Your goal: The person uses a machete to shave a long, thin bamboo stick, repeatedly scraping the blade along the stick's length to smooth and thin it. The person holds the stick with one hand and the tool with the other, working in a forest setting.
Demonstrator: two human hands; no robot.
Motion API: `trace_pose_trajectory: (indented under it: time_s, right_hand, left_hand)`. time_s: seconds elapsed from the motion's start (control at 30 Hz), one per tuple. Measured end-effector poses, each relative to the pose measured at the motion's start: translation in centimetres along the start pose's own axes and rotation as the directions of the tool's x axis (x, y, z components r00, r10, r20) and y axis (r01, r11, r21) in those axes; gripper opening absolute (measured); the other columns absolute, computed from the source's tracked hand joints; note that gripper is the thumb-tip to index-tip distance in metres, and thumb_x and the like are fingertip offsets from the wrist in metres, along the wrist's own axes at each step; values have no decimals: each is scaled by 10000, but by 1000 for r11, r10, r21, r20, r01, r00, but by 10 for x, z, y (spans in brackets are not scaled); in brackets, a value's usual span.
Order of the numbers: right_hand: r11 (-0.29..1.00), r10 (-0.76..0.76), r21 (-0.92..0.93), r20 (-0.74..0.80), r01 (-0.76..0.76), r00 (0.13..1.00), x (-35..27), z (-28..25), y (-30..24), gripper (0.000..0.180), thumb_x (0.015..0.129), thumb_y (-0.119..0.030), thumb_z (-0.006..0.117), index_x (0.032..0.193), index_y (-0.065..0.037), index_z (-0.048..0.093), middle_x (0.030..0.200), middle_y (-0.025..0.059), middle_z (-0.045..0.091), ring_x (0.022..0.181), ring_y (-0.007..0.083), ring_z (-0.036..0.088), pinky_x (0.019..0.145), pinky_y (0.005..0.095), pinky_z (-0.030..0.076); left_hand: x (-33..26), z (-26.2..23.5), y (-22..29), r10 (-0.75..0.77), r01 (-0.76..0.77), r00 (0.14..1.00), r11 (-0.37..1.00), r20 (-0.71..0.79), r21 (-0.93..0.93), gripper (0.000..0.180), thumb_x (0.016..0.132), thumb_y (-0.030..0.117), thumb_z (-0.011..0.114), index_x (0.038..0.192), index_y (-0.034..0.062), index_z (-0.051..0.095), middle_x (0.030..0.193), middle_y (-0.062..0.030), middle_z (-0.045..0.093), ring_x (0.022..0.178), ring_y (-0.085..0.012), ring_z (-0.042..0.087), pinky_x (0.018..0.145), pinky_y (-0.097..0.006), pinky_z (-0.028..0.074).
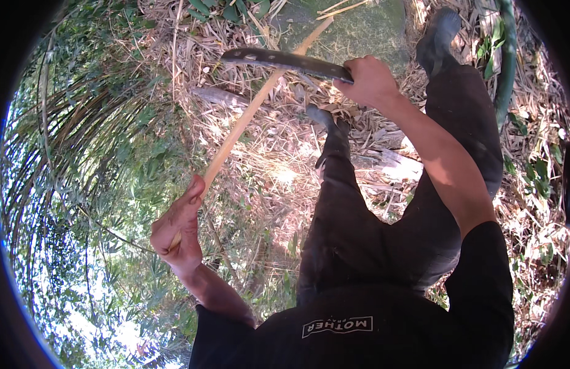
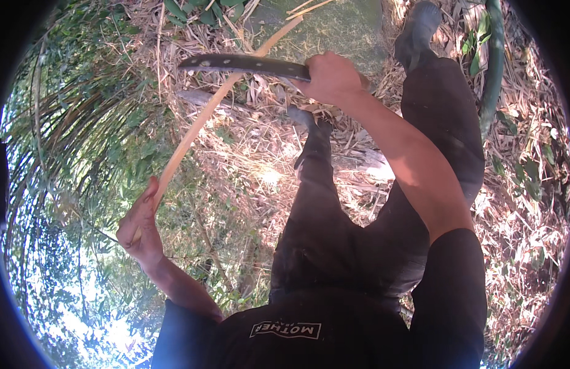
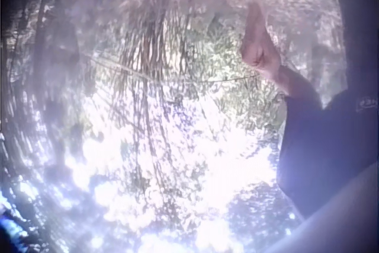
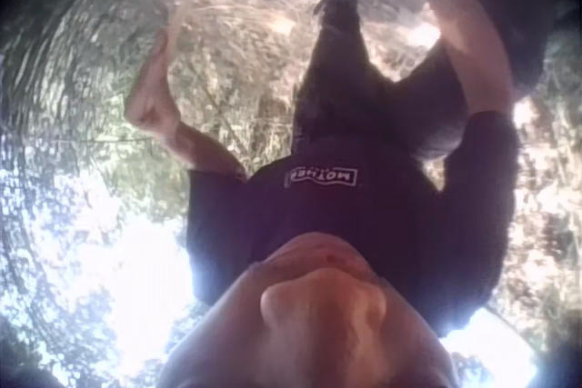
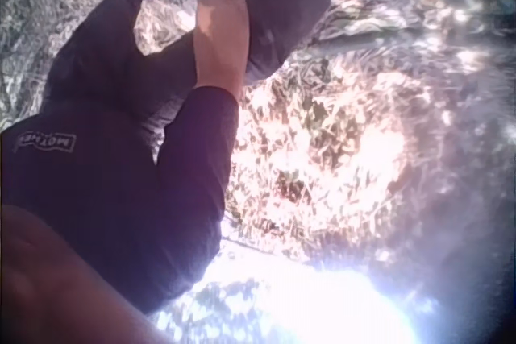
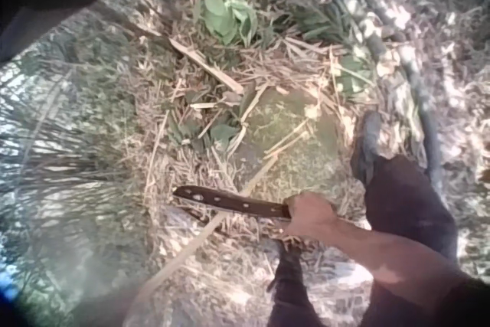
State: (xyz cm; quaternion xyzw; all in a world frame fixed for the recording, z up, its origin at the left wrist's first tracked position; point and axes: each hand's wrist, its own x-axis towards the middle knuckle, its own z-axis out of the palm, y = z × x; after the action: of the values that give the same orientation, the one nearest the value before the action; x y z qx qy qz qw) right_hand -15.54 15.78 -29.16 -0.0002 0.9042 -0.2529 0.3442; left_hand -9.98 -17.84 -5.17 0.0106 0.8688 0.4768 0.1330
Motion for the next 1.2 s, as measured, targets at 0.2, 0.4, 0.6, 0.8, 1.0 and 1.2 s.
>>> trace_pose_trajectory:
  time_s: [0.2, 0.4, 0.6, 0.8, 1.0, 1.2]
  right_hand:
    - [964, 258, 52, 59, -261, 964, 40, 11, 30, 481, 846, -457, 634, 993, -10, 736, 917, 184, 728, 869, 334, 723, 805, 452, 584]
    - [995, 80, -69, 49, -77, 996, 13, -3, 36, 472, 854, -445, 647, 1006, -7, 733, 915, 182, 731, 855, 325, 729, 792, 446, 593]
    - [979, 201, 19, 69, -203, 977, 43, -4, 43, 473, 846, -420, 665, 1002, 23, 719, 912, 189, 729, 873, 342, 725, 808, 442, 589]
    - [936, 326, 123, 52, -330, 944, 62, 11, 67, 472, 844, -411, 645, 988, 32, 718, 894, 212, 718, 849, 367, 718, 838, 464, 576]
    - [985, 169, 32, 55, -171, 984, 38, 3, 71, 485, 836, -410, 650, 979, 49, 715, 911, 226, 715, 884, 371, 713, 854, 468, 569]
    - [957, 286, 19, 101, -289, 953, 52, 6, 77, 484, 849, -420, 640, 1036, 21, 712, 984, 234, 713, 907, 374, 711, 852, 465, 570]
  left_hand:
    - [2, 5, -3, -2, 2, 999, 1000, -44, 9, 206, 988, 121, 589, 1088, -11, 711, 1107, -273, 683, 1093, -389, 662, 950, -461, 558]
    - [-3, 13, 22, -1, 1, 999, 1000, 38, -4, 279, 945, 244, 658, 1065, 2, 727, 1083, -268, 692, 1116, -393, 649, 1039, -528, 474]
    - [14, 17, 37, -9, 9, 1000, 1000, 11, 11, 341, 941, 283, 667, 1036, -39, 725, 1057, -281, 696, 1107, -408, 650, 1021, -508, 490]
    - [15, 2, 27, 60, -67, 995, 995, 78, 79, 380, 989, 265, 596, 1133, -79, 667, 1112, -351, 645, 1085, -467, 637, 925, -512, 564]
    - [16, 10, 28, 46, -46, 999, 998, -11, -34, 220, 948, 150, 638, 1021, -39, 722, 1064, -310, 679, 1072, -400, 669, 995, -488, 523]
    - [19, 10, 32, 44, -44, 999, 999, -3, -13, 243, 974, 147, 593, 1032, -58, 710, 1057, -317, 678, 1067, -407, 669, 1000, -481, 517]
